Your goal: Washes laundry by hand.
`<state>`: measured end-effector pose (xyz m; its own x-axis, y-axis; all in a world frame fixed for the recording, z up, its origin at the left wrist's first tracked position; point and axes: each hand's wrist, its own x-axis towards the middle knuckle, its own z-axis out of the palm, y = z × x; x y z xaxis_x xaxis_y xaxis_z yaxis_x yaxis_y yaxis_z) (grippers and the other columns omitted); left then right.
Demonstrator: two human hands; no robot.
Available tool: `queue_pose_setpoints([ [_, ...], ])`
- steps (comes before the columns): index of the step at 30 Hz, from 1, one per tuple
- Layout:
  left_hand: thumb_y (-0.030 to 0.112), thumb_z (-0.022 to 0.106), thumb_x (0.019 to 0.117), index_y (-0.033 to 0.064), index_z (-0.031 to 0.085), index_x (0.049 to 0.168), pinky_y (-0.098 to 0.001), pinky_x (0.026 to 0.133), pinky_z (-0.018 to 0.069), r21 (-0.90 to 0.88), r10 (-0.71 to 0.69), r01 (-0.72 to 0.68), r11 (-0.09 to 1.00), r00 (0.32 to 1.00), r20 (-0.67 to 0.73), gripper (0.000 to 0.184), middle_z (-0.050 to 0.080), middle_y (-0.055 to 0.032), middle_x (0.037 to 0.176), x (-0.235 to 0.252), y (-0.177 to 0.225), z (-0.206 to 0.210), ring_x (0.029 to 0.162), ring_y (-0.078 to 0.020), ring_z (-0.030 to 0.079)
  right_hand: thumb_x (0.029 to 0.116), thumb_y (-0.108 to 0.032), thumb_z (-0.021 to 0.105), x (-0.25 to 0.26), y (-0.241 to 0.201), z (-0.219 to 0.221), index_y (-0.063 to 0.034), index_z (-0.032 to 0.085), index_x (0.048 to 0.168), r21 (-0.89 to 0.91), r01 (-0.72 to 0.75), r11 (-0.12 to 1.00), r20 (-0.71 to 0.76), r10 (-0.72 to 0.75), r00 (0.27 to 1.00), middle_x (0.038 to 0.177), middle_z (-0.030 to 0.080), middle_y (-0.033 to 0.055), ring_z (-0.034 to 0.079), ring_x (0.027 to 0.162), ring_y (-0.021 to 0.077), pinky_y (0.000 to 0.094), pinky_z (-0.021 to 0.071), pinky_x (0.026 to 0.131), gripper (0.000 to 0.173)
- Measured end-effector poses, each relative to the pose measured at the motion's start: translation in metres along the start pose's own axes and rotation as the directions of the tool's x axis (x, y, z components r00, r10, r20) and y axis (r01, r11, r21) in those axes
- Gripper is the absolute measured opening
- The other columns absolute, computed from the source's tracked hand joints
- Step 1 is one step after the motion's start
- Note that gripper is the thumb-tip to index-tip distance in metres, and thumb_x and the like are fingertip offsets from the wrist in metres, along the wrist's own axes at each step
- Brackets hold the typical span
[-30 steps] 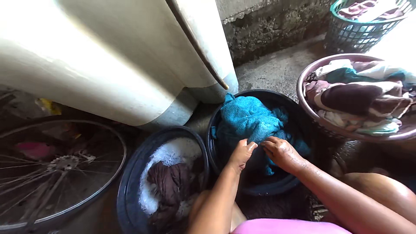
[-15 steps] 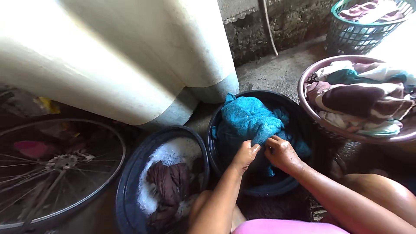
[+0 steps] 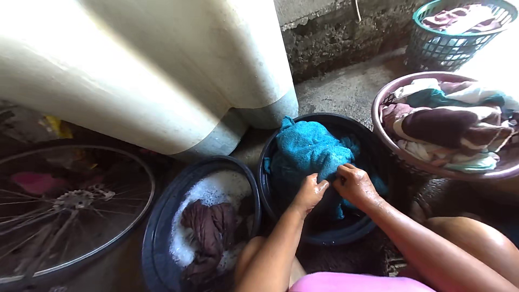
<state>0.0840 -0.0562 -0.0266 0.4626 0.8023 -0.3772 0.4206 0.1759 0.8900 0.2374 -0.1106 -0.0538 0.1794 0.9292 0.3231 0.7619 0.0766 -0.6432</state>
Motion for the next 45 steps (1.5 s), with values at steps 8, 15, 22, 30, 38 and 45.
queue_pose_setpoints([
  [8, 0.001, 0.056, 0.0991, -0.0071, 0.063, 0.115, -0.0284, 0.089, 0.0543, -0.243, -0.027, 0.016, 0.97, 0.999, -0.044, 0.019, 0.068, -0.0119, 0.105, -0.005, 0.002, -0.011, 0.095, -0.0105, 0.066, 0.1018, -0.005, 0.054, 0.021, 0.009, -0.035, 0.0025, 0.068, 0.113, 0.414, -0.48, 0.774, 0.428, 0.3, 0.852, 0.102, 0.071, 0.012, 0.07, 0.076, 0.0143, 0.0318, 0.0607, 0.073, 0.019],
  [15, -0.004, 0.057, 0.0965, -0.0077, 0.062, 0.115, -0.0286, 0.089, 0.0565, -0.288, -0.009, -0.005, 0.957, 0.999, -0.046, 0.02, 0.07, -0.012, 0.104, -0.005, 0.001, -0.011, 0.095, -0.0113, 0.068, 0.0956, -0.003, 0.067, 0.004, 0.004, -0.011, 0.0025, 0.067, 0.106, 0.608, -0.634, 0.477, 0.533, 0.347, 0.772, 0.09, 0.069, 0.0059, 0.066, 0.069, 0.01, 0.0263, 0.0589, 0.066, 0.012],
  [22, -0.007, 0.063, 0.0872, -0.0078, 0.061, 0.118, -0.0276, 0.088, 0.0564, -0.23, -0.019, 0.009, 0.973, 0.999, -0.044, 0.031, 0.069, -0.0129, 0.106, -0.004, -0.002, -0.006, 0.095, -0.011, 0.068, 0.0925, -0.007, 0.072, 0.0, 0.002, -0.004, 0.0003, 0.07, 0.098, 0.549, -0.575, 0.606, 0.469, 0.346, 0.813, 0.084, 0.07, 0.0046, 0.066, 0.066, 0.0084, 0.0253, 0.058, 0.065, 0.01],
  [30, -0.004, 0.063, 0.09, -0.0074, 0.061, 0.118, -0.0289, 0.087, 0.0562, -0.221, -0.055, 0.053, 0.974, 0.998, -0.005, 0.028, 0.069, -0.0129, 0.105, -0.002, -0.001, -0.007, 0.094, -0.0117, 0.067, 0.0922, -0.008, 0.062, 0.002, 0.002, -0.007, 0.0007, 0.068, 0.095, 0.406, -0.545, 0.733, 0.484, 0.334, 0.809, 0.079, 0.065, 0.0064, 0.062, 0.064, 0.0114, 0.0302, 0.0548, 0.063, 0.011],
  [38, 0.004, 0.072, 0.0913, -0.0075, 0.062, 0.118, -0.0301, 0.091, 0.0565, -0.13, -0.011, 0.012, 0.991, 1.0, 0.013, 0.031, 0.07, -0.0146, 0.107, 0.001, -0.007, -0.004, 0.097, -0.0131, 0.068, 0.0904, -0.009, 0.063, 0.002, -0.009, -0.015, 0.0052, 0.069, 0.093, 0.176, -0.306, 0.936, 0.46, 0.197, 0.866, 0.092, 0.067, 0.0182, 0.066, 0.09, 0.0288, 0.0453, 0.053, 0.084, 0.016],
  [45, 0.001, 0.071, 0.0899, -0.008, 0.063, 0.116, -0.031, 0.089, 0.0563, -0.11, -0.001, -0.006, 0.994, 0.998, -0.065, 0.028, 0.069, -0.0161, 0.106, 0.002, -0.006, -0.006, 0.096, -0.0145, 0.068, 0.0907, -0.007, 0.06, -0.001, -0.012, -0.016, 0.0046, 0.066, 0.091, 0.24, -0.284, 0.928, 0.436, 0.158, 0.886, 0.087, 0.064, 0.0152, 0.063, 0.084, 0.0238, 0.0396, 0.0517, 0.078, 0.013],
])
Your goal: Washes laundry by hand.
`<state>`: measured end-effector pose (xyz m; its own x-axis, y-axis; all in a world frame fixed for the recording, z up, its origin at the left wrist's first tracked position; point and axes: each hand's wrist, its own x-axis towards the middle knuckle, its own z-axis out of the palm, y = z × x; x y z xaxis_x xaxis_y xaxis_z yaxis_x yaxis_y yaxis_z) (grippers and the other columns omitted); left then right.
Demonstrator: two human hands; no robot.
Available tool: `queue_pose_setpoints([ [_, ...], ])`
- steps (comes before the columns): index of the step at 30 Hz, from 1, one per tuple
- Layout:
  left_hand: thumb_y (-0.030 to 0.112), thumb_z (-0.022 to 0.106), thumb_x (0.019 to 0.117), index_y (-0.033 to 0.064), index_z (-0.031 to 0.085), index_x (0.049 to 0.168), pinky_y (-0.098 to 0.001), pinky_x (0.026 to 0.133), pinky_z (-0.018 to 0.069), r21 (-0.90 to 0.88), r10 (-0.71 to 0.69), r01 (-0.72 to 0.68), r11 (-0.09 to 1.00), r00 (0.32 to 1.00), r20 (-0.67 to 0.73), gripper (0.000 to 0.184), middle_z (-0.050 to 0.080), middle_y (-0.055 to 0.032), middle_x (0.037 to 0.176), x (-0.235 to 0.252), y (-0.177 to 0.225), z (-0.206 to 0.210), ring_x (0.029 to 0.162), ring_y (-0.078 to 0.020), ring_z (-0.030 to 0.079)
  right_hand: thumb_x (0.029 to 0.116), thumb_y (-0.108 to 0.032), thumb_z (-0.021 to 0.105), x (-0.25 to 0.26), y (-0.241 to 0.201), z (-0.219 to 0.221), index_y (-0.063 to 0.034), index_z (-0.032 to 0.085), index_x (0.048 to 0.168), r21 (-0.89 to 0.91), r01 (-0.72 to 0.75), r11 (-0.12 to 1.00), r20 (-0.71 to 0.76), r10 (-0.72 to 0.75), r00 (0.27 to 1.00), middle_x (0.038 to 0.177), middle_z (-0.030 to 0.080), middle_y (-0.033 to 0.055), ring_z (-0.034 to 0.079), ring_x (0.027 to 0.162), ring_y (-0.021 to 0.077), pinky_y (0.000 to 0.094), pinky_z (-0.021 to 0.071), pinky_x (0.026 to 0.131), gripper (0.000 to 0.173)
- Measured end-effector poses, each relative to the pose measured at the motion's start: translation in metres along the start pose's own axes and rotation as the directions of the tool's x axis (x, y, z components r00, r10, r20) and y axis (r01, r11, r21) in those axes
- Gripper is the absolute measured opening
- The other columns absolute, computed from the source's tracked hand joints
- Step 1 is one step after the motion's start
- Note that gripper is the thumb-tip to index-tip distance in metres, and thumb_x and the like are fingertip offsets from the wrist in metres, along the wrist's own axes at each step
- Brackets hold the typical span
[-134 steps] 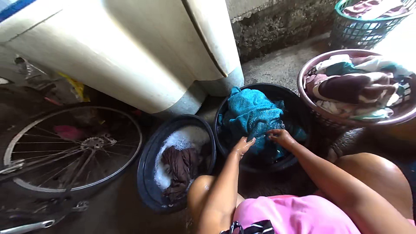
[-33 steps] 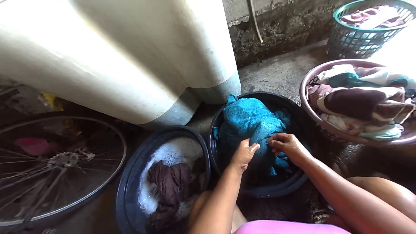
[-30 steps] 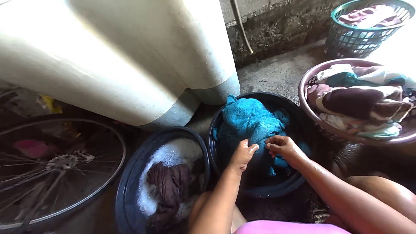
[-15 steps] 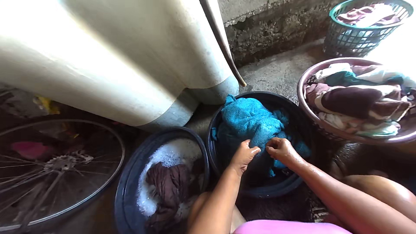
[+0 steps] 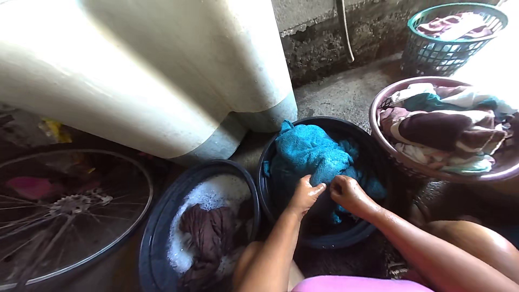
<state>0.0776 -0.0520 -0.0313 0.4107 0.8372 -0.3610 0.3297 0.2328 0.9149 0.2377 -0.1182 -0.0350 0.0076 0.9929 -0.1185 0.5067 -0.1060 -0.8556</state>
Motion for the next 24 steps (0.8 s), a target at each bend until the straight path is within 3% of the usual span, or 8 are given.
queue_pose_setpoints([
  [2, 0.0, 0.071, 0.0899, -0.0083, 0.063, 0.116, -0.0309, 0.089, 0.0568, -0.024, -0.006, 0.005, 1.0, 1.0, -0.006, 0.028, 0.069, -0.0162, 0.106, 0.001, 0.0, -0.001, 0.095, -0.0143, 0.068, 0.0927, -0.008, 0.058, 0.001, 0.003, 0.0, 0.0028, 0.065, 0.092, 0.112, -0.021, 0.993, 0.036, 0.017, 0.999, 0.08, 0.061, 0.0094, 0.058, 0.074, 0.0157, 0.0338, 0.0486, 0.07, 0.014],
  [7, 0.002, 0.07, 0.0908, -0.0088, 0.062, 0.117, -0.0327, 0.091, 0.0563, 0.007, 0.013, -0.013, 1.0, 0.999, -0.046, 0.029, 0.068, -0.018, 0.108, 0.006, -0.003, -0.001, 0.098, -0.0168, 0.068, 0.0976, -0.01, 0.054, 0.002, 0.005, 0.002, -0.0016, 0.062, 0.093, 0.387, -0.195, 0.901, 0.161, 0.142, 0.977, 0.075, 0.054, 0.0025, 0.05, 0.06, 0.0096, 0.0283, 0.0445, 0.058, 0.012],
  [10, 0.006, 0.067, 0.0944, -0.0105, 0.058, 0.125, -0.0414, 0.099, 0.0533, 0.069, -0.017, 0.028, 0.997, 0.987, -0.157, 0.036, 0.066, -0.0245, 0.119, 0.013, -0.006, -0.012, 0.11, -0.0263, 0.066, 0.0972, -0.013, 0.051, -0.008, -0.007, -0.003, -0.0104, 0.057, 0.087, 0.617, -0.179, 0.766, 0.227, 0.044, 0.973, 0.067, 0.053, -0.0058, 0.049, 0.054, 0.0041, 0.0222, 0.0446, 0.053, 0.012],
  [12, 0.006, 0.067, 0.0963, -0.0093, 0.057, 0.128, -0.037, 0.1, 0.0537, -0.007, -0.015, 0.014, 1.0, 0.988, -0.152, 0.037, 0.065, -0.0223, 0.121, 0.012, -0.003, -0.016, 0.111, -0.022, 0.066, 0.0966, -0.013, 0.053, -0.011, -0.014, -0.02, -0.0074, 0.06, 0.092, 0.594, -0.081, 0.8, 0.149, -0.011, 0.989, 0.07, 0.055, -0.0049, 0.052, 0.058, 0.0048, 0.0237, 0.0471, 0.056, 0.01],
  [14, 0.007, 0.066, 0.0977, -0.0086, 0.059, 0.126, -0.0321, 0.098, 0.0546, -0.07, 0.003, -0.01, 0.997, 0.995, -0.099, 0.033, 0.067, -0.0187, 0.118, 0.005, 0.003, -0.015, 0.108, -0.0166, 0.067, 0.097, -0.011, 0.057, -0.004, -0.009, -0.042, -0.0006, 0.062, 0.101, 0.512, -0.027, 0.859, 0.055, -0.002, 0.998, 0.079, 0.061, 0.0013, 0.059, 0.064, 0.0094, 0.0285, 0.0535, 0.062, 0.012],
  [19, 0.008, 0.061, 0.1014, -0.0082, 0.059, 0.125, -0.0308, 0.097, 0.0542, -0.135, -0.023, 0.017, 0.991, 0.999, -0.049, 0.029, 0.067, -0.0172, 0.118, 0.002, 0.008, -0.012, 0.107, -0.0146, 0.066, 0.0954, -0.001, 0.061, 0.0, 0.003, -0.049, 0.0017, 0.061, 0.1, 0.494, -0.124, 0.86, 0.049, 0.114, 0.992, 0.091, 0.072, 0.0078, 0.069, 0.068, 0.0128, 0.0292, 0.0602, 0.065, 0.005],
  [24, 0.01, 0.057, 0.1041, -0.0077, 0.061, 0.124, -0.031, 0.097, 0.0539, -0.149, -0.032, 0.029, 0.988, 0.999, -0.019, 0.026, 0.068, -0.0158, 0.116, 0.0, 0.009, -0.014, 0.106, -0.0138, 0.066, 0.0923, 0.004, 0.065, 0.003, 0.01, -0.015, 0.002, 0.058, 0.104, 0.549, -0.226, 0.805, 0.077, 0.221, 0.972, 0.087, 0.068, 0.0086, 0.067, 0.063, 0.0139, 0.029, 0.0593, 0.059, 0.014],
])
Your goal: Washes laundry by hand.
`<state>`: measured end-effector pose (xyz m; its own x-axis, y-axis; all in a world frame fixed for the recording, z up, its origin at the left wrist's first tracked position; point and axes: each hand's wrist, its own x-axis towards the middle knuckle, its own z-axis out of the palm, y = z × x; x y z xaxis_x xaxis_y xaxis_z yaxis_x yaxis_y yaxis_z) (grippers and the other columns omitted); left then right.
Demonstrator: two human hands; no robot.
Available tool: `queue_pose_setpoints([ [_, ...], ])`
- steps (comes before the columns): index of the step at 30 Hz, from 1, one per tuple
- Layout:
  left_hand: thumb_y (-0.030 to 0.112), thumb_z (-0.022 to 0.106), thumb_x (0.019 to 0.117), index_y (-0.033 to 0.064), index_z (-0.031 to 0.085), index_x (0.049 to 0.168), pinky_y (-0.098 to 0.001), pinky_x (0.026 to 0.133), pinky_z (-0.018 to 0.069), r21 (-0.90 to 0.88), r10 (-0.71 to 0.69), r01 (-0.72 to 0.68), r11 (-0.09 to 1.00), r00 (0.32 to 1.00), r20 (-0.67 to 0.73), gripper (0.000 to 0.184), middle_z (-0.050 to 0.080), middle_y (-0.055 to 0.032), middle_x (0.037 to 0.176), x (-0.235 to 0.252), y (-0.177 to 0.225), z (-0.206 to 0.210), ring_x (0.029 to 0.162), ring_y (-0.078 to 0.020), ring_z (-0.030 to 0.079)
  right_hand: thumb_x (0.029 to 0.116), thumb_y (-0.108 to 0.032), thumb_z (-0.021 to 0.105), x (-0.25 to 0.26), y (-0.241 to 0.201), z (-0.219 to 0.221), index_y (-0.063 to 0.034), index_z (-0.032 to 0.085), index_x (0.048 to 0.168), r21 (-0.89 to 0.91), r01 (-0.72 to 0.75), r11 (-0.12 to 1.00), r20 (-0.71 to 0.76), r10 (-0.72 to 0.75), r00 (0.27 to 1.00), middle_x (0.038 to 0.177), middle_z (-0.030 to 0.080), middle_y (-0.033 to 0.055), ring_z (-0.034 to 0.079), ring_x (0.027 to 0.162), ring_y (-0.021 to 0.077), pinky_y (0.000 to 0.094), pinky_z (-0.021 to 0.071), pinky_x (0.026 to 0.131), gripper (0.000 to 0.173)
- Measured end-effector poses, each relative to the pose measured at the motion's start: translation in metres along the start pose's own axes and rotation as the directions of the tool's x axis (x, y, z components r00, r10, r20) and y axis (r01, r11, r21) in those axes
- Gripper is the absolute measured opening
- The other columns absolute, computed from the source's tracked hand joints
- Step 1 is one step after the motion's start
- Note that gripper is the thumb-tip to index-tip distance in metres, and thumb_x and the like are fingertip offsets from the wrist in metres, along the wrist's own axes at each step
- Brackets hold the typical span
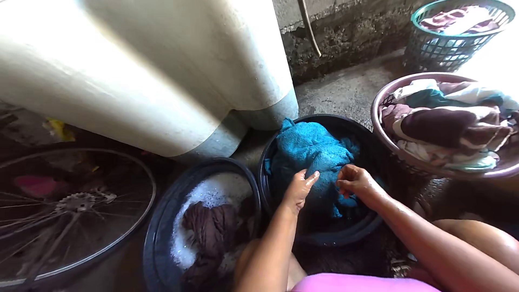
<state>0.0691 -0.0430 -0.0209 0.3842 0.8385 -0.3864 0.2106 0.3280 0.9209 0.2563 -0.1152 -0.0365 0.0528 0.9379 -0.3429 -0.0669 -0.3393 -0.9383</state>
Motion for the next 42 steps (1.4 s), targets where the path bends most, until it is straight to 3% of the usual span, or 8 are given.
queue_pose_setpoints([
  [9, 0.009, 0.058, 0.1036, -0.0057, 0.067, 0.107, -0.0293, 0.088, 0.0563, -0.011, 0.016, -0.016, 1.0, 1.0, 0.026, 0.017, 0.071, -0.0095, 0.098, -0.001, -0.006, 0.004, 0.091, -0.0097, 0.068, 0.094, -0.005, 0.066, 0.0, 0.003, 0.016, 0.0, 0.072, 0.105, -0.287, 0.208, 0.935, -0.056, -0.233, 0.971, 0.092, 0.071, 0.0077, 0.067, 0.071, 0.0093, 0.0256, 0.059, 0.068, 0.013],
  [15, 0.013, 0.059, 0.1039, -0.0054, 0.068, 0.104, -0.0308, 0.089, 0.0543, 0.038, -0.016, 0.015, 0.999, 1.0, 0.014, 0.021, 0.071, -0.0103, 0.097, -0.001, -0.007, 0.009, 0.091, -0.0106, 0.067, 0.0898, -0.004, 0.067, 0.003, 0.023, 0.025, -0.0013, 0.077, 0.095, -0.622, 0.509, 0.595, -0.001, -0.65, 0.76, 0.092, 0.073, 0.0149, 0.072, 0.086, 0.0238, 0.0343, 0.0599, 0.081, 0.012],
  [21, 0.016, 0.062, 0.103, -0.0033, 0.069, 0.093, -0.0285, 0.081, 0.0536, 0.086, -0.006, 0.007, 0.996, 1.0, -0.006, 0.023, 0.069, -0.0068, 0.086, -0.001, -0.011, 0.015, 0.082, -0.0083, 0.065, 0.0928, -0.007, 0.063, 0.004, 0.031, 0.026, -0.0023, 0.076, 0.092, -0.728, 0.555, 0.402, 0.104, -0.735, 0.67, 0.084, 0.071, 0.0145, 0.072, 0.079, 0.0271, 0.039, 0.061, 0.074, 0.014],
  [27, 0.013, 0.061, 0.1032, -0.0043, 0.068, 0.097, -0.0275, 0.083, 0.0534, 0.082, 0.004, -0.006, 0.997, 1.0, 0.016, 0.02, 0.069, -0.0071, 0.089, -0.002, -0.01, 0.015, 0.084, -0.0078, 0.064, 0.0928, -0.006, 0.059, 0.0, 0.017, 0.024, 0.0024, 0.072, 0.094, -0.653, 0.435, 0.62, 0.048, -0.54, 0.84, 0.089, 0.07, 0.0175, 0.07, 0.085, 0.0281, 0.0398, 0.0581, 0.079, 0.015],
  [31, 0.017, 0.055, 0.1067, -0.0072, 0.065, 0.114, -0.0328, 0.095, 0.0527, 0.076, -0.016, 0.021, 0.997, 0.998, -0.068, 0.027, 0.069, -0.0159, 0.109, -0.001, -0.005, 0.01, 0.101, -0.0144, 0.065, 0.0952, -0.006, 0.059, 0.001, 0.005, 0.014, 0.0049, 0.071, 0.102, -0.607, 0.249, 0.754, 0.008, -0.308, 0.951, 0.101, 0.071, 0.0202, 0.069, 0.097, 0.0293, 0.0426, 0.0548, 0.09, 0.017],
  [35, 0.018, 0.052, 0.108, -0.0074, 0.062, 0.123, -0.0339, 0.102, 0.0495, 0.032, -0.029, 0.033, 0.999, 0.992, -0.124, 0.031, 0.066, -0.0185, 0.122, 0.0, 0.0, 0.001, 0.113, -0.0163, 0.063, 0.1003, -0.009, 0.059, 0.005, 0.001, -0.002, 0.0024, 0.071, 0.107, -0.572, 0.1, 0.814, -0.039, -0.149, 0.988, 0.102, 0.07, 0.0174, 0.071, 0.087, 0.0253, 0.0423, 0.0593, 0.083, 0.018],
  [39, 0.016, 0.053, 0.1075, -0.0075, 0.064, 0.119, -0.0327, 0.099, 0.0506, 0.03, -0.015, 0.018, 0.999, 0.995, -0.1, 0.029, 0.068, -0.0173, 0.117, 0.0, 0.001, 0.001, 0.109, -0.0149, 0.064, 0.0997, -0.009, 0.061, 0.001, -0.007, -0.007, 0.0006, 0.072, 0.105, -0.482, 0.115, 0.869, -0.06, -0.164, 0.985, 0.099, 0.071, 0.0124, 0.069, 0.078, 0.0172, 0.0351, 0.06, 0.075, 0.016],
  [42, 0.017, 0.055, 0.1066, -0.006, 0.066, 0.113, -0.0313, 0.095, 0.0524, 0.049, -0.003, 0.007, 0.999, 0.998, -0.071, 0.026, 0.07, -0.014, 0.11, 0.0, -0.001, 0.004, 0.102, -0.0122, 0.065, 0.0972, -0.007, 0.063, -0.004, -0.003, 0.002, 0.0008, 0.073, 0.106, -0.446, 0.266, 0.855, -0.011, -0.303, 0.953, 0.101, 0.071, 0.0127, 0.07, 0.08, 0.0153, 0.0309, 0.0602, 0.076, 0.016],
])
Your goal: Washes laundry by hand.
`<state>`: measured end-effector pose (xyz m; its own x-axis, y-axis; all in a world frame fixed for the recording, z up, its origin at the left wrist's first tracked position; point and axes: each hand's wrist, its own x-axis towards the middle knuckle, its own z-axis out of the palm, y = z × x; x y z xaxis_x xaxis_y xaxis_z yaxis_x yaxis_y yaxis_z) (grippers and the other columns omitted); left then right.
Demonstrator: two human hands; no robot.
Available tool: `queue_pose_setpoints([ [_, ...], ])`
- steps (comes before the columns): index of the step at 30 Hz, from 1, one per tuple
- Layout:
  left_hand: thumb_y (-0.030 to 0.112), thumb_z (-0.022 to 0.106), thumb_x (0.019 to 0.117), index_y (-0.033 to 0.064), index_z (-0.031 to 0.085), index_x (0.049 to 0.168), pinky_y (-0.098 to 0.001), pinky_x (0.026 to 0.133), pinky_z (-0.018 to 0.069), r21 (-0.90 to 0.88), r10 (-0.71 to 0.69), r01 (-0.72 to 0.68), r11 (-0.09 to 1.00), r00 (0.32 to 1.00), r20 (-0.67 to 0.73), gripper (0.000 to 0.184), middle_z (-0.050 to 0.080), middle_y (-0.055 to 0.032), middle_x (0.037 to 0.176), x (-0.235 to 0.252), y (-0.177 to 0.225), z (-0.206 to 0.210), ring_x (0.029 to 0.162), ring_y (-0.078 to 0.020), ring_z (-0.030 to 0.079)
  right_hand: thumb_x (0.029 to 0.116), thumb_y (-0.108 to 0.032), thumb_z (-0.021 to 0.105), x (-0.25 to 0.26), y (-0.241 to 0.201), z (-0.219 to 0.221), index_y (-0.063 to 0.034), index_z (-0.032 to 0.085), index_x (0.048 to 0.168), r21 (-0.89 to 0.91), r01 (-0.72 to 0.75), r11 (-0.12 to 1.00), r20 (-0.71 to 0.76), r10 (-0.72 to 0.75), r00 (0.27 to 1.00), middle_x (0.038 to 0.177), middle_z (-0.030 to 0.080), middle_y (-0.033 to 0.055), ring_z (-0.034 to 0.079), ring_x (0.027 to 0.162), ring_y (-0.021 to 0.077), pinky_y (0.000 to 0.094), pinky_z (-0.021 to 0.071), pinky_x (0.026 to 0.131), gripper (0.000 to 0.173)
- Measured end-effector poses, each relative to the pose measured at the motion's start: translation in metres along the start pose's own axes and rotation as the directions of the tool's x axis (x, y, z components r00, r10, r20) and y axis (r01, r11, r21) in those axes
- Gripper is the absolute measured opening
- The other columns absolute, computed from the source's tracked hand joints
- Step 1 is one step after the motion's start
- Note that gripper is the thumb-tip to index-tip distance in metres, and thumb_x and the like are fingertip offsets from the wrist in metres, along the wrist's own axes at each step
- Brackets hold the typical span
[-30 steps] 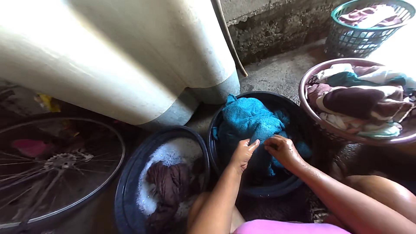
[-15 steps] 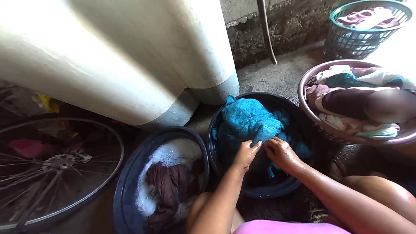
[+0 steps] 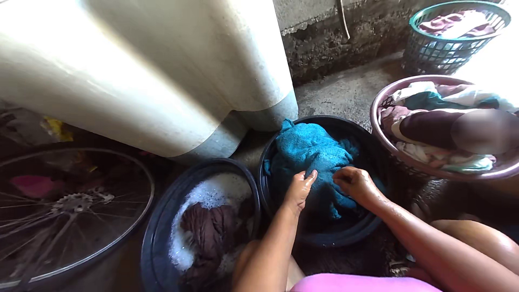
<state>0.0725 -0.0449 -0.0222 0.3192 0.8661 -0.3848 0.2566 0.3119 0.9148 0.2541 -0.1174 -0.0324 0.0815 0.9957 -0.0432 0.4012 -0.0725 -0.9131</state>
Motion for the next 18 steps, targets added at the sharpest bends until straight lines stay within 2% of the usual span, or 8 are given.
queue_pose_setpoints([
  [3, 0.017, 0.056, 0.1059, -0.0061, 0.067, 0.11, -0.0329, 0.093, 0.0526, 0.032, 0.009, -0.011, 0.999, 0.999, 0.035, 0.026, 0.07, -0.0135, 0.105, 0.0, -0.005, 0.005, 0.098, -0.0126, 0.065, 0.0941, -0.005, 0.063, -0.002, 0.007, 0.016, 0.0002, 0.076, 0.106, -0.104, 0.204, 0.973, -0.066, -0.212, 0.975, 0.095, 0.072, 0.0152, 0.069, 0.083, 0.0201, 0.0327, 0.0584, 0.079, 0.018],
  [5, 0.016, 0.057, 0.1057, -0.0059, 0.067, 0.107, -0.0319, 0.091, 0.0533, 0.028, 0.008, -0.01, 1.0, 0.999, 0.047, 0.025, 0.07, -0.0126, 0.102, -0.001, -0.007, 0.008, 0.095, -0.0118, 0.066, 0.0929, -0.004, 0.063, -0.002, 0.01, 0.021, -0.0002, 0.077, 0.103, -0.181, 0.263, 0.948, -0.072, -0.279, 0.957, 0.095, 0.073, 0.016, 0.071, 0.086, 0.0244, 0.0361, 0.0589, 0.082, 0.018],
  [8, 0.015, 0.058, 0.1052, -0.0058, 0.067, 0.107, -0.0306, 0.09, 0.0534, 0.018, 0.002, -0.003, 1.0, 0.999, 0.053, 0.023, 0.07, -0.0118, 0.101, -0.002, -0.008, 0.011, 0.094, -0.011, 0.065, 0.0922, -0.004, 0.063, -0.003, 0.01, 0.025, 0.0008, 0.077, 0.099, -0.256, 0.278, 0.926, -0.059, -0.302, 0.951, 0.094, 0.073, 0.0173, 0.072, 0.088, 0.0281, 0.0405, 0.0596, 0.083, 0.016],
  [12, 0.014, 0.06, 0.1038, -0.0055, 0.067, 0.105, -0.0293, 0.088, 0.0534, 0.026, 0.012, -0.014, 1.0, 0.997, 0.073, 0.021, 0.07, -0.0107, 0.098, -0.002, -0.012, 0.013, 0.092, -0.0099, 0.065, 0.0903, -0.005, 0.062, -0.003, 0.012, 0.029, 0.0007, 0.074, 0.09, -0.368, 0.287, 0.884, -0.071, -0.335, 0.94, 0.086, 0.07, 0.0172, 0.071, 0.08, 0.0306, 0.044, 0.0596, 0.072, 0.014],
  [18, 0.014, 0.062, 0.1024, -0.0044, 0.068, 0.102, -0.027, 0.084, 0.0535, 0.068, 0.044, -0.051, 0.996, 0.994, 0.096, 0.019, 0.069, -0.008, 0.092, -0.001, -0.014, 0.014, 0.086, -0.0077, 0.064, 0.0873, -0.005, 0.062, -0.003, 0.015, 0.03, 0.0009, 0.072, 0.089, -0.462, 0.302, 0.834, -0.087, -0.381, 0.92, 0.083, 0.069, 0.017, 0.071, 0.076, 0.0314, 0.0453, 0.0595, 0.068, 0.012],
])
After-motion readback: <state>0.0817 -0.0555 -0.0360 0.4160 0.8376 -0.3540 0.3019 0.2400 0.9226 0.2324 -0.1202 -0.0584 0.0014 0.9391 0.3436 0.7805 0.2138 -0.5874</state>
